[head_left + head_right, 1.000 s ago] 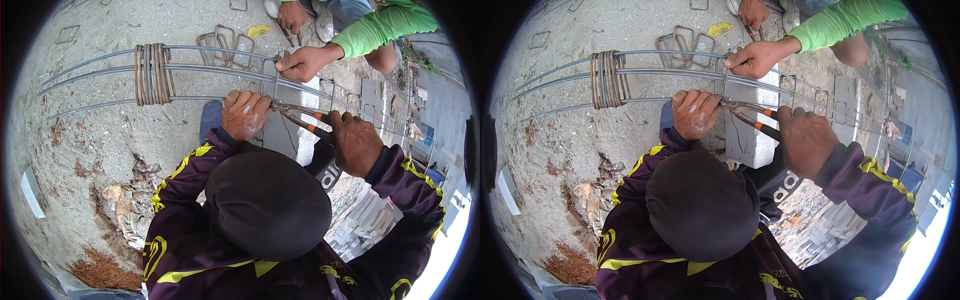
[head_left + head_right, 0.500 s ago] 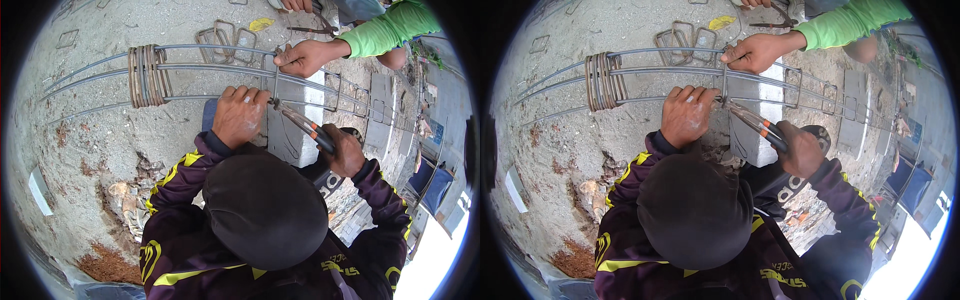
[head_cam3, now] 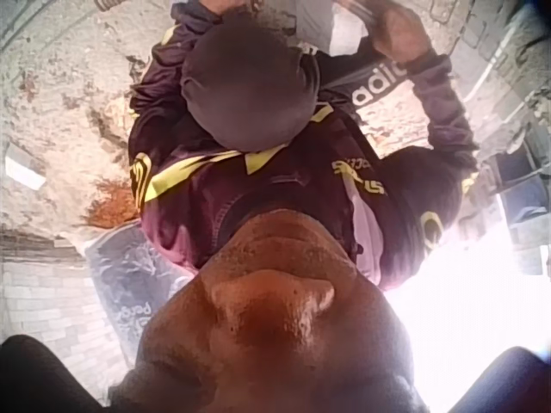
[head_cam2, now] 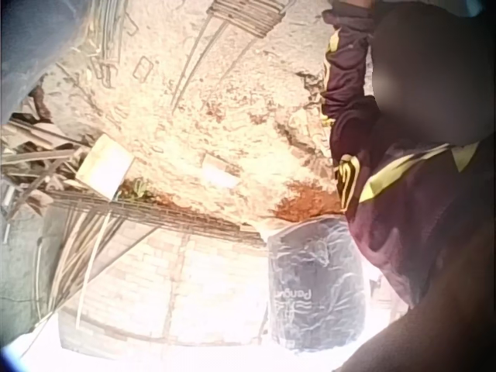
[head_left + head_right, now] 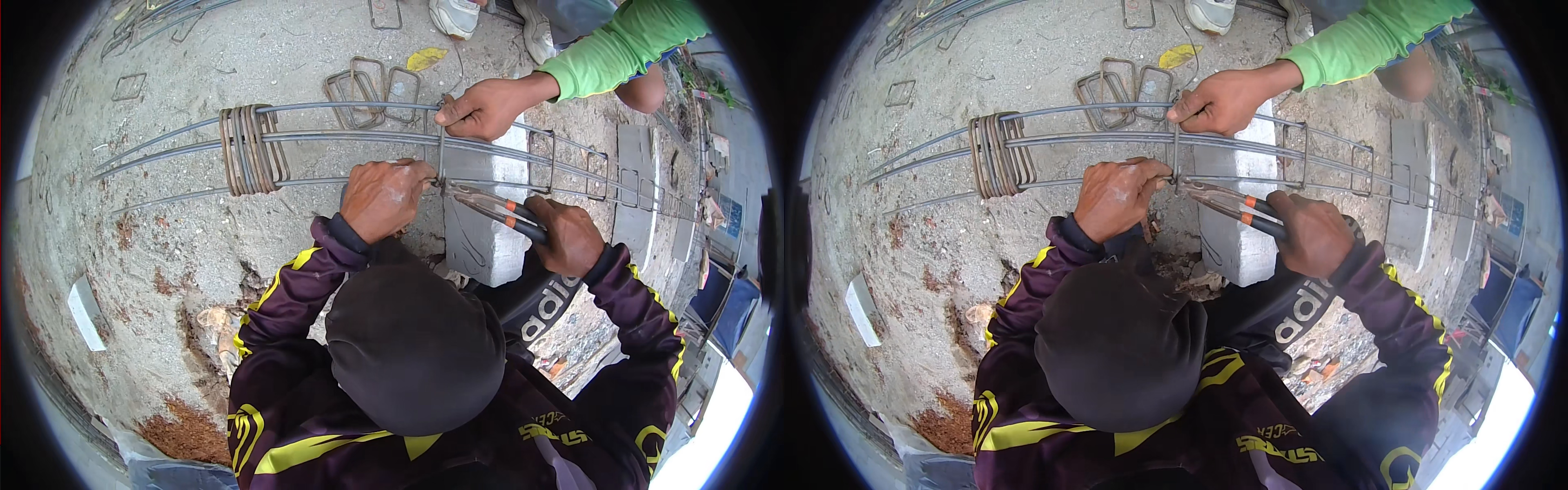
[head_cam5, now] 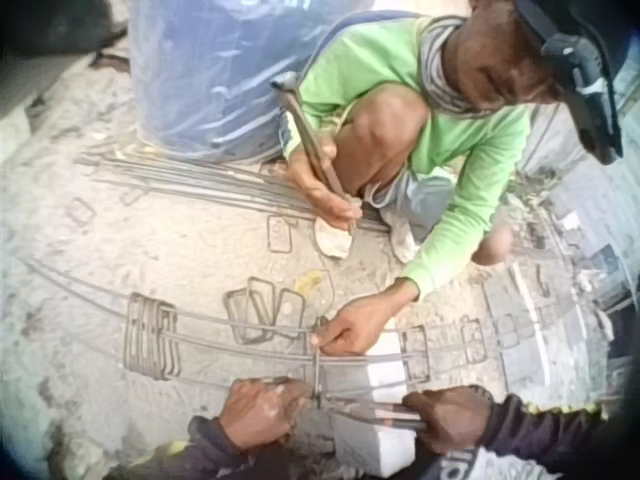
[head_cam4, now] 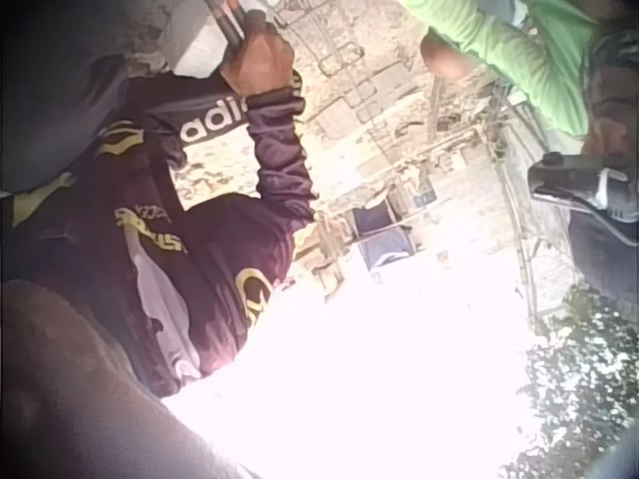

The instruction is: The person ties and cuts metal rebar into a cage structure using pliers and wire.

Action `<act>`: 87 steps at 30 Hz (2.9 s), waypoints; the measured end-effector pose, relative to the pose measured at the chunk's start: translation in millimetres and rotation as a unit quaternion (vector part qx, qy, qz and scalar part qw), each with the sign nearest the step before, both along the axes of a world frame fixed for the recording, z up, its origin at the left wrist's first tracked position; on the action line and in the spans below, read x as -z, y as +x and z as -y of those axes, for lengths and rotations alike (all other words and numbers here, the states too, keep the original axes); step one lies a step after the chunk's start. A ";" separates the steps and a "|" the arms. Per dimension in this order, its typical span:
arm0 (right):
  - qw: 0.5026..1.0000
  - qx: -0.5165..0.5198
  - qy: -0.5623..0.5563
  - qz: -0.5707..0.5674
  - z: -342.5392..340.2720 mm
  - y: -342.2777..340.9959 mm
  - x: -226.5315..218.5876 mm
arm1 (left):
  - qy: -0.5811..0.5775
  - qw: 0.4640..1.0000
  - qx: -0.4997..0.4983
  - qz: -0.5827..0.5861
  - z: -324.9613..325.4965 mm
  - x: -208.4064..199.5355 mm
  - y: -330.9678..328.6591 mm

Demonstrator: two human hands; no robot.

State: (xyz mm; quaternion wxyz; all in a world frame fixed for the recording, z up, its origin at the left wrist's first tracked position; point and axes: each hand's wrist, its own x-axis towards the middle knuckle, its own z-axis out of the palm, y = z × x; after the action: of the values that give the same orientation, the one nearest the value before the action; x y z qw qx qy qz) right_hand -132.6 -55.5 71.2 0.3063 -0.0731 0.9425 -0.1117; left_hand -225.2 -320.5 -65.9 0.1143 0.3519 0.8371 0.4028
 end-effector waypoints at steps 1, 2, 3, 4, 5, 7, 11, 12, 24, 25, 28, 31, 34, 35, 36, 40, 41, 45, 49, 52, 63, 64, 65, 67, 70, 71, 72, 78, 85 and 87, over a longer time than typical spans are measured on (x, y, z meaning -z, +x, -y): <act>1.000 0.002 -0.004 0.001 6.5 0.8 -7.0 | 0.001 0.999 -0.011 0.051 0.3 -1.6 -0.5; 1.000 0.003 0.012 0.010 14.8 0.9 -15.0 | 0.002 0.995 -0.022 0.102 0.6 -3.1 -0.5; 0.999 0.007 0.031 0.015 25.0 0.4 -21.4 | -0.002 0.995 -0.017 0.099 2.6 -4.6 -3.0; 0.999 0.025 0.036 0.029 34.4 4.2 -27.3 | -0.008 0.996 -0.015 0.089 2.5 -5.5 -3.0; 0.998 0.032 0.036 0.029 35.0 6.1 -23.9 | -0.016 0.997 -0.013 0.080 2.4 -5.9 -3.5; 0.998 0.026 0.058 0.010 30.0 8.2 -12.9 | -0.016 0.998 0.002 0.068 1.7 -8.9 -6.4; 0.999 -0.005 0.035 -0.027 -0.9 6.0 13.6 | 0.000 0.996 0.032 0.082 -2.2 -8.7 -9.4; 0.998 0.009 0.057 -0.011 0.2 5.1 10.8 | -0.004 0.996 0.034 0.083 -1.7 -7.7 -9.6; 0.992 0.077 -0.089 0.050 1.3 5.7 14.8 | 0.008 0.997 0.021 0.070 6.3 -0.7 -4.4; 0.979 0.130 -0.125 0.092 8.6 10.9 11.0 | 0.003 0.999 0.022 0.029 7.8 -1.0 -5.6; 0.678 0.477 -0.360 0.428 27.4 24.8 9.0 | -0.012 0.999 0.023 -0.021 10.2 -0.5 -6.2; 0.492 0.529 -0.511 0.466 38.7 50.0 21.7 | -0.013 0.998 0.023 -0.050 8.2 4.1 -3.6; 0.473 0.530 -0.545 0.445 49.1 61.6 29.6 | 0.047 0.992 0.049 -0.111 9.7 0.7 -0.7; 0.492 0.531 -0.544 0.425 53.0 62.9 31.2 | 0.100 0.980 0.077 -0.152 9.1 -3.3 0.3; 0.487 0.547 -0.539 0.416 58.4 66.9 30.6 | 0.104 0.980 0.077 -0.151 3.1 -9.3 4.1; 0.397 0.570 -0.600 0.398 66.3 78.9 36.2 | 0.206 0.920 0.229 -0.243 -51.5 -13.8 23.5; 0.400 0.570 -0.599 0.395 63.5 74.2 30.8 | 0.248 0.889 0.274 -0.269 -60.9 -6.6 25.0; 0.666 0.509 -0.392 0.379 61.0 51.4 -3.9 | 0.094 0.900 0.404 -0.137 -64.9 -15.6 27.2; 0.983 0.179 0.047 -0.014 86.9 74.7 -23.0 | 0.035 0.921 0.362 -0.137 -74.2 -14.9 29.0; 0.983 0.152 0.078 -0.067 95.7 88.2 -17.1 | 0.009 0.909 0.404 -0.100 -73.5 -16.1 30.4; 0.667 0.532 -0.391 0.344 43.4 60.8 -29.7 | 0.084 0.915 0.387 -0.080 -77.3 -44.3 18.5; 0.727 0.509 -0.288 0.359 45.9 43.5 -36.0 | 0.049 0.917 0.393 -0.048 -77.1 -43.6 17.8; 0.858 0.374 -0.122 0.331 44.7 33.8 -45.7 | 0.046 0.918 0.391 -0.042 -78.2 -41.0 19.3; 0.993 0.060 0.093 -0.043 77.2 34.7 -68.8 | 0.131 0.941 0.312 -0.025 -80.8 -39.1 19.6; 0.935 -0.083 0.293 -0.181 87.0 35.2 -71.7 | 0.143 0.960 0.238 0.011 -88.0 -39.8 17.5; 0.936 -0.083 0.290 -0.179 80.5 34.6 -63.2 | 0.127 0.969 0.210 0.030 -88.4 -40.0 16.2; 0.928 -0.104 0.309 -0.179 67.3 35.0 -51.5 | 0.117 0.969 0.211 0.056 -90.0 -40.2 14.8; 0.942 -0.174 0.221 -0.182 9.8 -15.9 -50.7 | 0.199 0.974 0.077 0.077 -111.9 -40.6 28.0; 0.949 -0.217 0.152 -0.172 -16.8 -52.9 -39.4 | 0.237 0.970 0.030 0.051 -101.8 -37.1 29.7; 0.951 -0.213 0.147 -0.167 -20.9 -51.6 -36.0 | 0.226 0.973 0.044 0.009 -102.3 -35.1 33.6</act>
State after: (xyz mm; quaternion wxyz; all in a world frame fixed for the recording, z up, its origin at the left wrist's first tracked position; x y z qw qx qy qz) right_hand -184.2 -34.6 107.2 0.1685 -0.2434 0.9489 0.1097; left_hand -191.6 -218.2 -30.8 0.0569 0.4013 0.7069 0.5797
